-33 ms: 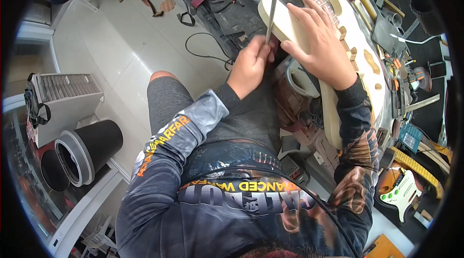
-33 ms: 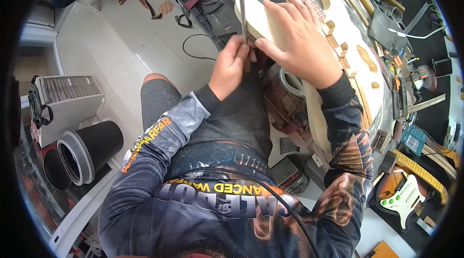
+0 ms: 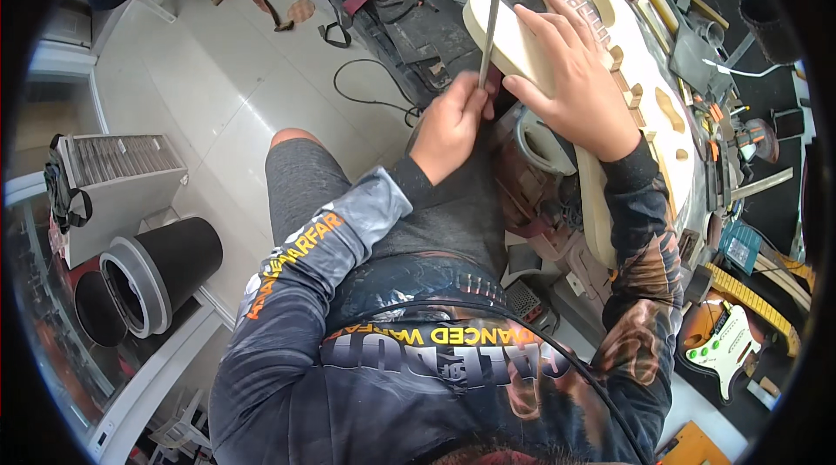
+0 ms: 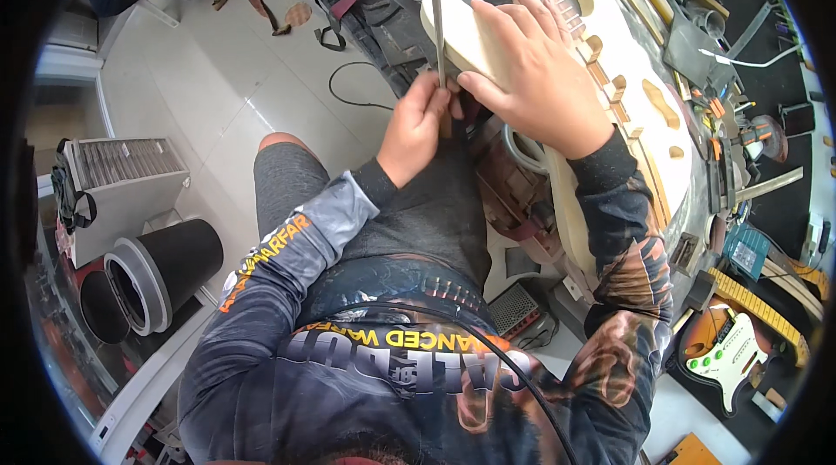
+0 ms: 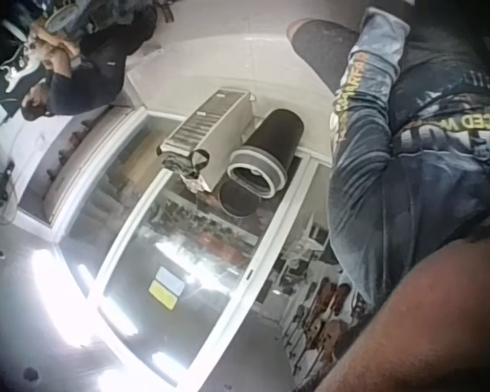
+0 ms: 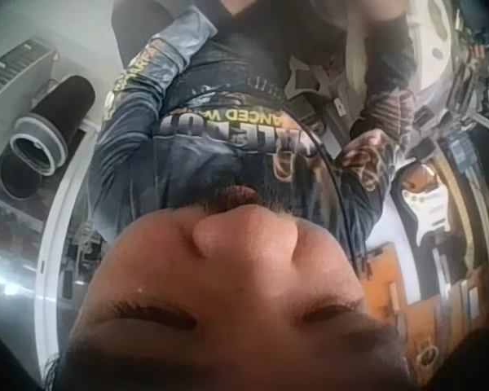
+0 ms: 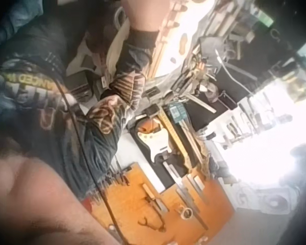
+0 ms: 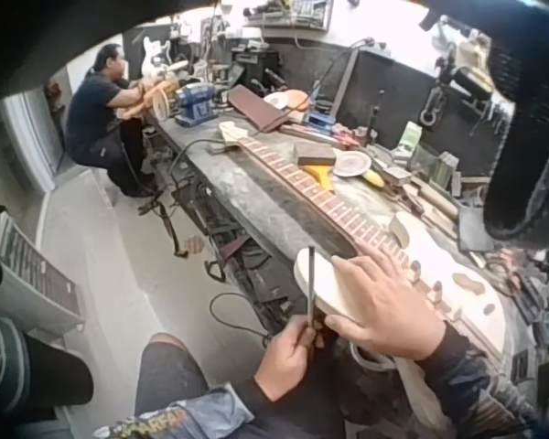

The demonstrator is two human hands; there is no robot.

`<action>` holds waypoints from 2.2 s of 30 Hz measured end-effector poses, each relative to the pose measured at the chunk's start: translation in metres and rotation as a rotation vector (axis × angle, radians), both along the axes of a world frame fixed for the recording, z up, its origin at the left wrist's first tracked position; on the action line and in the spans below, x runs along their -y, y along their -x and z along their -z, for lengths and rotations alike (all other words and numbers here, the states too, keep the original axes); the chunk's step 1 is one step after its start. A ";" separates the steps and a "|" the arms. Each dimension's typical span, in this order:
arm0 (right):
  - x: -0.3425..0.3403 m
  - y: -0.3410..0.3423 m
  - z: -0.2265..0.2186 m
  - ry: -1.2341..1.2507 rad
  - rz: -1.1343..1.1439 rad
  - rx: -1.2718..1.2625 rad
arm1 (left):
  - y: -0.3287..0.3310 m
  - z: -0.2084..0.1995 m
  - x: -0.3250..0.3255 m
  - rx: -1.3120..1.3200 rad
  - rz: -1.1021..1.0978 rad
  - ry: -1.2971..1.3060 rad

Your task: The person shapes the edges of a wooden guitar body using a file. They hold the guitar body on a workbench with one hand while applying long, repetitive strokes with the file along the outer contours of the wood.

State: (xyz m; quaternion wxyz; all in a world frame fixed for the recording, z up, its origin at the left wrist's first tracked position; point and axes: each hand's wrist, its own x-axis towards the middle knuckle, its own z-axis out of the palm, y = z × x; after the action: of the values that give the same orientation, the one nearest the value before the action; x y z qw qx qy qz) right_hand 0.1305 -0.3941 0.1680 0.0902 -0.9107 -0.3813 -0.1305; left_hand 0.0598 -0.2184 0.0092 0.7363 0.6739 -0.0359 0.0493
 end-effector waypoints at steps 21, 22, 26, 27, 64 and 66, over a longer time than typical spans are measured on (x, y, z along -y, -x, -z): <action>-0.011 -0.009 0.009 -0.047 -0.027 0.000 | -0.032 -0.011 -0.012 0.002 -0.040 0.073; -0.009 -0.009 0.009 -0.045 -0.021 0.005 | -0.021 -0.010 -0.008 -0.093 0.019 0.121; -0.011 -0.006 0.005 -0.045 0.010 -0.049 | -0.024 0.000 -0.004 -0.043 0.046 0.154; -0.012 -0.004 0.006 -0.042 0.021 -0.044 | -0.033 0.002 -0.007 -0.039 0.037 0.177; 0.123 0.256 0.036 0.005 0.659 -0.044 | 0.015 0.002 0.007 0.130 0.082 0.124; 0.128 0.252 0.034 -0.095 0.684 -0.059 | 0.016 0.008 -0.004 0.133 0.062 0.151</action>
State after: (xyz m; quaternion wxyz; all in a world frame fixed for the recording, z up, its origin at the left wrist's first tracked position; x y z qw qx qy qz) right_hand -0.1216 -0.5225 0.1336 0.0946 -0.9840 -0.0446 -0.1443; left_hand 0.0442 -0.2148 0.0015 0.7820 0.6104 -0.1018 0.0740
